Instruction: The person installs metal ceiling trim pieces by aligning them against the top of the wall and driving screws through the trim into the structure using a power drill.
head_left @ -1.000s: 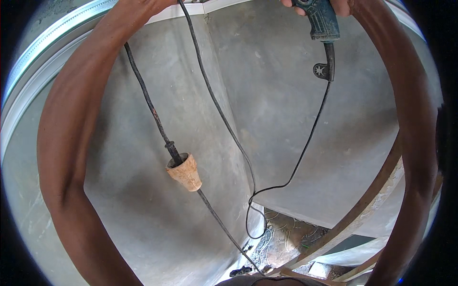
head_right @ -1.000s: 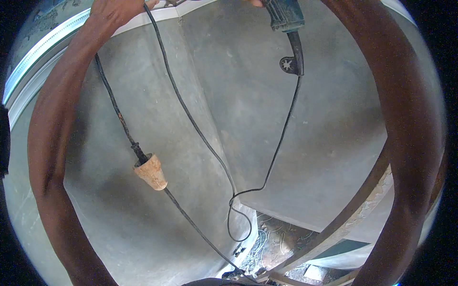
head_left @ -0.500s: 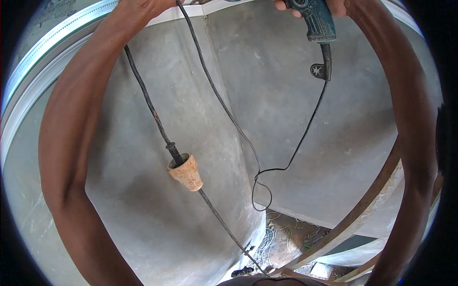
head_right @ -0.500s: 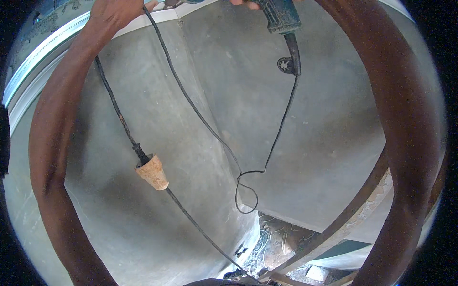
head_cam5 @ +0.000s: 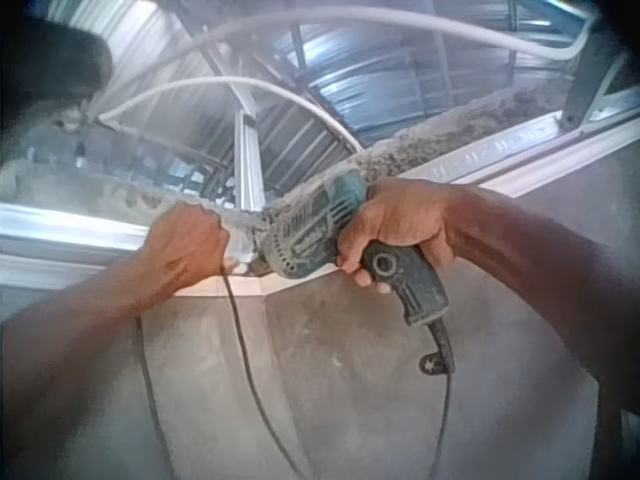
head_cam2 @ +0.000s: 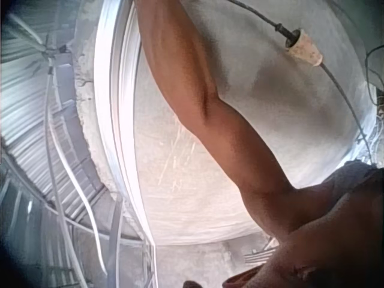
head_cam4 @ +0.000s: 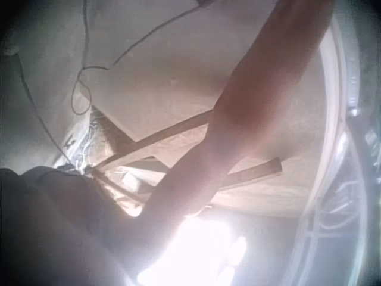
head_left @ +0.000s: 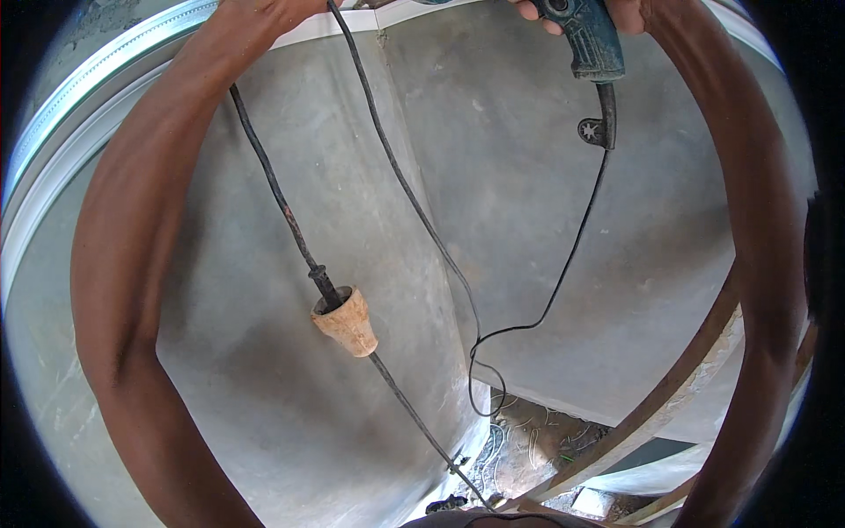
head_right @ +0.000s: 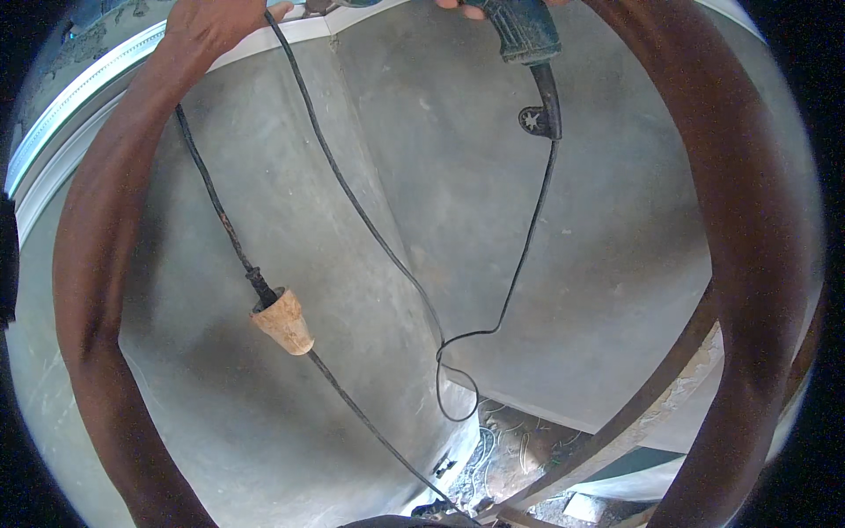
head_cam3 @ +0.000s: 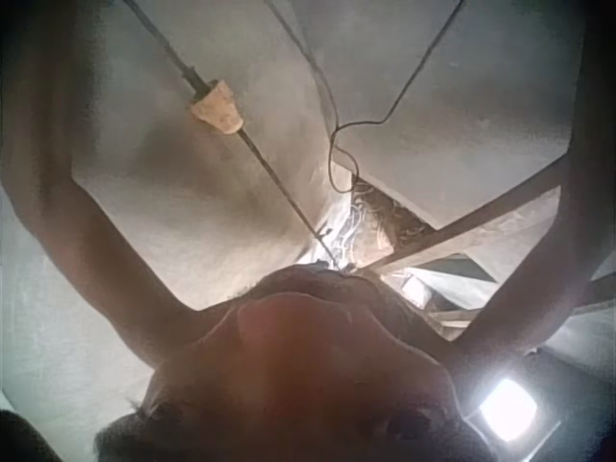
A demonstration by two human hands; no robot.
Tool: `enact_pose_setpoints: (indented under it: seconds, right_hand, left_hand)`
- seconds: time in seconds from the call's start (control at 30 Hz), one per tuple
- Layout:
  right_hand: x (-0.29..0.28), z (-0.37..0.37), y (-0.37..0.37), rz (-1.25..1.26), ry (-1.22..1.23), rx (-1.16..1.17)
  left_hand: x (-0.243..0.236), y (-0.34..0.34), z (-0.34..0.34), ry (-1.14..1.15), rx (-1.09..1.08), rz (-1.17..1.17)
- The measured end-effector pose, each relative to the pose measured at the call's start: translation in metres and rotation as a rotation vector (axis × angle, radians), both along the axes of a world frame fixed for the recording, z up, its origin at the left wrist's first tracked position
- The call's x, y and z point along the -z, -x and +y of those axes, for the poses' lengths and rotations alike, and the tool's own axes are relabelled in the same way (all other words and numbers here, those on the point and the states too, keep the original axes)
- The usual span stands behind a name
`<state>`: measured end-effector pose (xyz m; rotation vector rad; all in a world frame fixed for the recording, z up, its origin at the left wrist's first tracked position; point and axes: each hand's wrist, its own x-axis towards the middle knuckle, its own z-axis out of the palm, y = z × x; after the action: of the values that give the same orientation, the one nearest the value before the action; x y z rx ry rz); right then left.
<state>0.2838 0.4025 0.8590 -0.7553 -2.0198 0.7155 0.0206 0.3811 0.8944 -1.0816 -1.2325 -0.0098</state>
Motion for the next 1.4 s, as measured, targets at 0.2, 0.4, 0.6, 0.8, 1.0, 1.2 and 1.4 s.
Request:
enact_pose_setpoints:
  seconds: [0.2,0.4,0.6,0.8,1.0,1.2,1.4]
  right_hand:
    - [-0.001,0.005,-0.003,0.013,0.013,-0.049]
    - [0.008,0.007,-0.006,-0.013,-0.044,0.02]
    - [0.011,-0.004,-0.004,0.016,-0.079,-0.035]
    - [0.009,0.005,0.0,-0.014,-0.09,-0.012]
    - [0.009,-0.001,-0.003,-0.06,-0.124,-0.045]
    - [0.012,-0.009,-0.007,-0.032,-0.134,-0.116]
    - [0.018,-0.011,-0.008,0.007,-0.21,-0.109]
  left_hand:
    - [-0.003,-0.002,-0.002,-0.001,-0.046,-0.01]
    - [0.006,-0.007,0.022,0.032,0.042,0.008]
    - [0.003,-0.005,0.01,0.011,-0.019,0.007]
    - [0.004,0.001,0.013,0.054,-0.066,0.008]
    - [0.009,-0.001,0.002,0.062,-0.013,0.109]
    - [0.003,-0.015,0.0,0.112,-0.145,-0.006]
    - [0.004,-0.01,-0.003,0.121,-0.131,-0.009]
